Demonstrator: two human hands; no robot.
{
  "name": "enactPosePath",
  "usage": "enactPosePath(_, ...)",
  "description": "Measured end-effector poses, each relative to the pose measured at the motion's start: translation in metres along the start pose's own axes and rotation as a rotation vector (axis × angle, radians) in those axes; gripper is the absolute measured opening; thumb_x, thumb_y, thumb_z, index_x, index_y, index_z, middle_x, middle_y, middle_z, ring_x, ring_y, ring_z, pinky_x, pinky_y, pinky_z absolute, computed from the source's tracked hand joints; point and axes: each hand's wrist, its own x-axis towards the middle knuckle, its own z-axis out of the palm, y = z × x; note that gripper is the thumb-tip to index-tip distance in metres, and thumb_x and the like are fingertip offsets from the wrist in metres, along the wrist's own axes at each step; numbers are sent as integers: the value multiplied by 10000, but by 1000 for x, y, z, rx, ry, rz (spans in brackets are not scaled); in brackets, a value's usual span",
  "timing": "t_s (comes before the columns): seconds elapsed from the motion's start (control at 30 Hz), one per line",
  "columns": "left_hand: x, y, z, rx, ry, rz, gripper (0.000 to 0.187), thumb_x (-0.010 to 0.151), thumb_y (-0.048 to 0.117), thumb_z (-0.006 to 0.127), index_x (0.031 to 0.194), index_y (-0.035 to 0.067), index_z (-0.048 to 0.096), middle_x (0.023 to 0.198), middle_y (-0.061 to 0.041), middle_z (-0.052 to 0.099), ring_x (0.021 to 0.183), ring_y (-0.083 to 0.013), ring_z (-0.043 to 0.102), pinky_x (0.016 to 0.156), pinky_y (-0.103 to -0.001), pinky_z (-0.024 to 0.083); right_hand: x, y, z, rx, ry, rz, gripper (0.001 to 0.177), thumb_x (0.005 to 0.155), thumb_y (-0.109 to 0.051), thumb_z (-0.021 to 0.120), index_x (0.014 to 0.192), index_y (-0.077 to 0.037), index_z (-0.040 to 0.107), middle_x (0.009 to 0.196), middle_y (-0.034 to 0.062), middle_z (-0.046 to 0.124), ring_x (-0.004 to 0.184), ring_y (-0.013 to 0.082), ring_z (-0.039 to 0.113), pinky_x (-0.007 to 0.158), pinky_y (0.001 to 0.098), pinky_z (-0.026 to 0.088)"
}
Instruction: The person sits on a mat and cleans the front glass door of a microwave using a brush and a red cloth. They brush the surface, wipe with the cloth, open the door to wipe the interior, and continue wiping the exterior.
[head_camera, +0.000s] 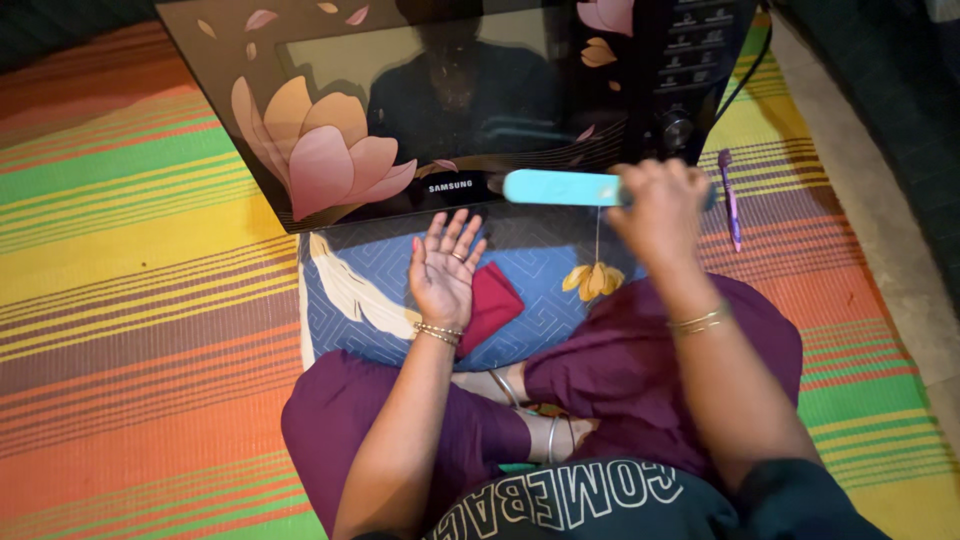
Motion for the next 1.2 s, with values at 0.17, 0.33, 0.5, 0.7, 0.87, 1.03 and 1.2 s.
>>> enactPosePath(0.17,0,0,5,-2,-10,7,615,1048,520,417,1453,58,432,1508,-203,512,1418,-370,500,1122,-497,433,3,16,5,-31,-7,22,503,671,-266,895,1148,-199,749,1029,10,680,1035,252,594,996,490,382)
enactPosePath(0.33,-1,-3,2,-17,37,29,632,1073,520,423,1497,51,442,1412,-180,563,1296,-315,563,1107,-509,472,0,-47,36,86,102,-193,469,691,-252,866,1137,-176,741,976,4,642,996,240,586,973,475,387)
enactPosePath(0.5,-4,1,3,-42,22,23,622,1079,515,436,1501,58,434,1396,-170,574,1292,-306,571,1095,-504,470,1,-48,29,79,94,-241,441,728,-255,844,1153,-198,742,974,-18,647,1004,218,590,988,474,386)
enactPosePath(0.7,-1,2,7,2,15,16,635,1033,525,430,1458,53,420,1492,-190,515,1414,-377,497,1103,-508,455,0,28,-10,-107,185,-24,408,770,-275,852,1155,-191,746,1007,5,638,1015,238,587,986,498,373)
enactPosePath(0.87,0,-2,-1,9,34,27,648,1040,524,433,1480,49,410,1451,-182,549,1342,-333,545,1092,-500,463,2,-8,5,31,104,-55,384,718,-261,849,1077,-181,740,967,2,635,986,256,580,952,481,382)
enactPosePath(1.03,-1,-7,-8,-44,129,56,513,1129,497,470,1358,41,415,1325,-161,563,1232,-323,607,1080,-558,477,-3,-67,29,66,171,-239,400,729,-240,827,1113,-169,740,982,-6,637,978,227,579,965,463,389)
enactPosePath(1.2,-2,0,2,-24,54,19,642,1028,521,453,1466,53,422,1448,-172,551,1332,-330,553,1091,-504,463,0,-39,17,-76,162,-141,343,765,-223,832,1095,-198,745,940,-19,640,973,213,579,959,459,383)
